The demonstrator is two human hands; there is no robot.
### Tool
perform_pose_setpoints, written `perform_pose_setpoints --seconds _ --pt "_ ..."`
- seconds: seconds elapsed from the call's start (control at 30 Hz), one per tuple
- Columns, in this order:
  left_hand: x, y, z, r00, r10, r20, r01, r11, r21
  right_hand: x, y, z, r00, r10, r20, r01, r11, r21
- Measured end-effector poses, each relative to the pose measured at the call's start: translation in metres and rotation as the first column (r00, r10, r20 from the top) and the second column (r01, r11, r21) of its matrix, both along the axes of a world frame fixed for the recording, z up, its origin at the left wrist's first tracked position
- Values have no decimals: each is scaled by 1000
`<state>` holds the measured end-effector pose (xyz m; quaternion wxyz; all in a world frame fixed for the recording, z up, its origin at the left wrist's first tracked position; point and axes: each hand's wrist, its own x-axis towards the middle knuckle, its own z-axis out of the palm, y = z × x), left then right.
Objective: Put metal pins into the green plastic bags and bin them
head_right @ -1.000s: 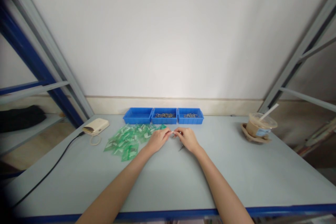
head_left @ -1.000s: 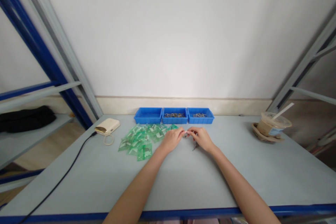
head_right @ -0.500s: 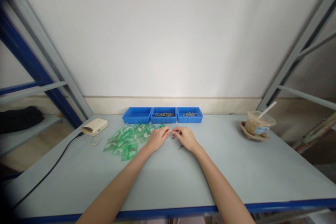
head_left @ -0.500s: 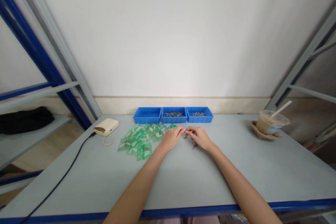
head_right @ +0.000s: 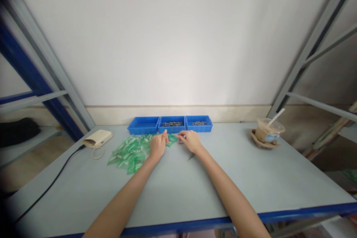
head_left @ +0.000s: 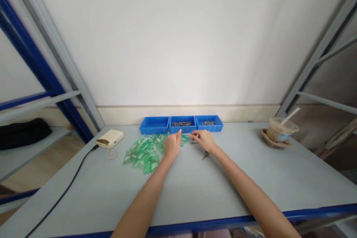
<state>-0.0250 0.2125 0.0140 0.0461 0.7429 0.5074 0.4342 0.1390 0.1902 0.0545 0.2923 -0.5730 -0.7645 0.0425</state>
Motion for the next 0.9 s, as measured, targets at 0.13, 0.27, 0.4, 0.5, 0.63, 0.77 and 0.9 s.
perform_pose_setpoints --seconds 0.13,0.27,0.4,0.5,0.63,0.77,0.9 --pt "-8 5 0 995 60 76 -59 998 -17 -22 33 32 969 -172 175 152 980 125" --pt "-8 4 -2 999 39 -20 -39 999 -18 -25 44 44 925 -312 218 241 923 300" --pt "-5 1 0 998 19 -65 -20 1000 -14 -2 21 28 963 -162 216 117 971 208" --pt "-2 -2 1 992 -7 -128 7 1000 -6 15 0 6 972 -68 224 69 998 5" --pt "2 -5 0 969 -34 -246 34 999 -7 17 -9 -23 976 -90 198 113 987 -111" --pt "3 -5 -2 941 -133 -310 141 990 4 11 -6 -36 981 -111 157 116 993 -26" --pt "5 -3 -5 901 -269 -341 313 947 80 13 -6 -36 995 -92 -27 91 996 -22"
